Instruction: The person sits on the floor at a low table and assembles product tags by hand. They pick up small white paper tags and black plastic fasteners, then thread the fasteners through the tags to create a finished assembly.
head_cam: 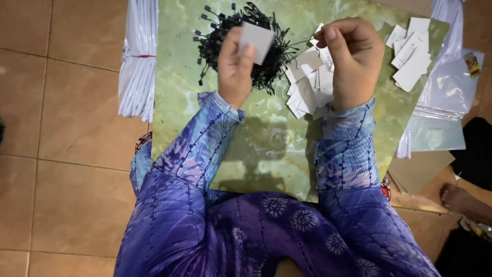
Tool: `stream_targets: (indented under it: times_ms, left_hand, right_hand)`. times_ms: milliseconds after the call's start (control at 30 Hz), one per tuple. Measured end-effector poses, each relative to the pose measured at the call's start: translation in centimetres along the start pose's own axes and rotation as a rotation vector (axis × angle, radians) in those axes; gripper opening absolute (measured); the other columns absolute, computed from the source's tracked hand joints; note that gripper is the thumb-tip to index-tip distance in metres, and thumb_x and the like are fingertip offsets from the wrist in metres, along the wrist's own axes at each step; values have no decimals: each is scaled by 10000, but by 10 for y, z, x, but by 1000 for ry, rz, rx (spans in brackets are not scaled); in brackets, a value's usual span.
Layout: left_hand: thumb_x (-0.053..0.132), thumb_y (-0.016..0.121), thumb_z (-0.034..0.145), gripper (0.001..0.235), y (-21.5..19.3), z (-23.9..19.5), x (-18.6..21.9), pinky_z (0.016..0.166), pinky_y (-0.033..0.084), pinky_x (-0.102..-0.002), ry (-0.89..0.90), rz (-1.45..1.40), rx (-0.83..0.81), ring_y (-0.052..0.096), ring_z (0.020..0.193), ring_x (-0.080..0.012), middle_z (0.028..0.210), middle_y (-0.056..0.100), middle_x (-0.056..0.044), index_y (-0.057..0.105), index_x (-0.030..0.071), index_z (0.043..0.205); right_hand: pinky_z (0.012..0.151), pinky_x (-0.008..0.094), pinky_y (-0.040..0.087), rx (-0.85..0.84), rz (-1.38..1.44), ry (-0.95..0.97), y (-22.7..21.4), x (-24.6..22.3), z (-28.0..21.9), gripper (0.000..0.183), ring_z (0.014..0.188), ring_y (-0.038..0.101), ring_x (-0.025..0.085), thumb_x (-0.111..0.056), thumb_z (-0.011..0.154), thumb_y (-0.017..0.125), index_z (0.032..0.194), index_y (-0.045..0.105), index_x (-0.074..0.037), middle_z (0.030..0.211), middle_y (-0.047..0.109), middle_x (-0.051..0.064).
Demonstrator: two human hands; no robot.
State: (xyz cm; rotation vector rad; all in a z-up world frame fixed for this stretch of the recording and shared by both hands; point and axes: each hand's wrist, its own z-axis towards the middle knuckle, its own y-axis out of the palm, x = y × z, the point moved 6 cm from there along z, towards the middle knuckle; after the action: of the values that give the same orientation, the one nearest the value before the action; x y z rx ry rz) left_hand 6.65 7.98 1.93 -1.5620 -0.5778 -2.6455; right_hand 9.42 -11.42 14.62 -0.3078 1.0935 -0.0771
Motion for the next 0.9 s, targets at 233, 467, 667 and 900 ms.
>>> stream_targets:
  times_ms: [233, 467, 667, 900]
  left_hand:
    - [123, 701, 1014, 125, 46, -1, 32, 1245, 385, -582, 205, 389, -507, 455, 1450, -353, 1505, 515, -116, 743, 36, 935]
    - [199, 633, 1055, 223, 62, -8, 53, 1195, 452, -501, -8, 131, -542, 501, 1415, -317, 1463, 520, -144, 768, 27, 1013]
    - [290, 640, 1005, 267, 85, 14, 92, 769, 587, -316, -239, -10, -357, 698, 870, -192, 951, 740, -89, 738, 46, 1055]
    - [286, 717, 1003, 230, 125, 65, 113, 730, 638, -360, -361, -608, -273, 729, 883, -221, 976, 763, -69, 763, 73, 1077]
  right_hand:
    - [776, 323, 573, -46, 60, 7, 2, -13, -4, 199, 810, 674, 207, -170, 1122, 635, 1047, 642, 14, 886, 675, 146]
    - [729, 310, 593, -12, 143, 97, -8, -20, -6, 161, 772, 671, 200, -130, 1083, 661, 1044, 656, 26, 882, 668, 145]
    - [716, 307, 596, 87, 397, 72, -57, -23, -1, 147, 708, 630, 180, -141, 1078, 684, 1166, 663, -25, 856, 664, 118]
    - [844, 368, 676, 52, 902, -106, -121, -32, 3, 121, 893, 747, 205, -76, 1126, 571, 1167, 685, -72, 1022, 749, 82]
